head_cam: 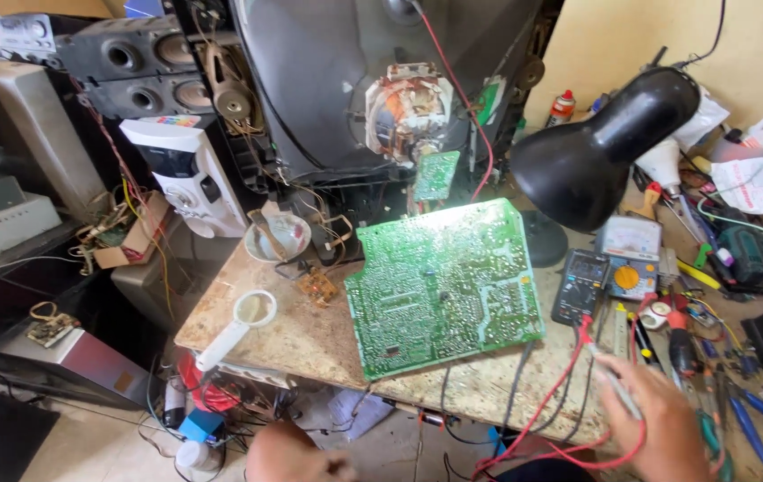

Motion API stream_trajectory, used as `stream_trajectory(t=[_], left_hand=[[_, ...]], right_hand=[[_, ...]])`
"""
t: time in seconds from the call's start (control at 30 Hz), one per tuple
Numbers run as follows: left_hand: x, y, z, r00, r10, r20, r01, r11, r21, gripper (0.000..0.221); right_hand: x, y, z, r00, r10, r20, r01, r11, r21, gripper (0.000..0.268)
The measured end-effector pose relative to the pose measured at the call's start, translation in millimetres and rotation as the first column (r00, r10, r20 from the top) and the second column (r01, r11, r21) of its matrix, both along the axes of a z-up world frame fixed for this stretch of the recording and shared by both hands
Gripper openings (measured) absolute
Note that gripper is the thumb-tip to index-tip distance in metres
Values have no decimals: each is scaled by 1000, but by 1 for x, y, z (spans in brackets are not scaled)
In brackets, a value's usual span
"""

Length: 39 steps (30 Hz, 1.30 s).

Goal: Diagnosing and repairing a circuit board from a television using a multimeter and magnifying glass on a workbench.

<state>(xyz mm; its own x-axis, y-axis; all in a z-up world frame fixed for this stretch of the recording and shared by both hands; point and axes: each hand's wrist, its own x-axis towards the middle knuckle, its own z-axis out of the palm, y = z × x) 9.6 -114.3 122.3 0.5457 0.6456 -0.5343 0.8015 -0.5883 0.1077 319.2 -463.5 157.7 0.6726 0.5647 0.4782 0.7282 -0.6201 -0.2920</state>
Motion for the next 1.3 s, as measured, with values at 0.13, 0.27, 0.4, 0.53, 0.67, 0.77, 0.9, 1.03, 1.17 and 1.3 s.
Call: stream_trajectory(t=[0.13, 0.27, 0.4, 0.53, 0.67, 0.77, 0.9, 1.03, 1.17, 1.3], left_hand=[[19, 17, -4, 624, 361, 693, -149, 925, -348, 36], [68, 38, 55, 656, 248, 713, -99, 965, -244, 39], [111, 56, 67, 701, 279, 656, -104, 950, -294, 48], [126, 51, 79, 696, 471, 542, -145, 832, -536, 48], [128, 51, 69, 601, 529, 600, -171, 818, -550, 38], [116, 48, 56, 520, 586, 622, -164, 783, -600, 35], [86, 39, 36, 464, 435, 772, -63, 885, -461, 22], [60, 28, 26, 182, 122, 976, 37, 991, -131, 5], [46, 32, 10, 36, -117, 992, -3, 993, 117, 7], [34, 35, 13, -49, -364, 930, 13, 931, 365, 10]], right_hand=[[37, -32, 52, 885, -442, -145, 212, 662, -719, 63], [61, 10, 94, 886, -405, -227, 233, 810, -538, 47], [96, 86, 111, 857, -177, -484, 57, 966, -253, 44], [133, 142, 93, 744, -8, -669, -29, 999, -44, 50], [152, 159, 59, 673, 165, -721, -70, 985, 159, 46], [133, 160, 70, 683, 131, -718, -13, 986, 167, 44], [83, 148, 94, 771, 45, -635, 56, 989, 138, 44], [4, 148, 128, 741, -85, -667, 203, 974, 102, 52], [-40, 146, 135, 686, -94, -722, 320, 930, 183, 60], [-57, 133, 110, 593, 286, -753, 412, 696, 588, 58]])
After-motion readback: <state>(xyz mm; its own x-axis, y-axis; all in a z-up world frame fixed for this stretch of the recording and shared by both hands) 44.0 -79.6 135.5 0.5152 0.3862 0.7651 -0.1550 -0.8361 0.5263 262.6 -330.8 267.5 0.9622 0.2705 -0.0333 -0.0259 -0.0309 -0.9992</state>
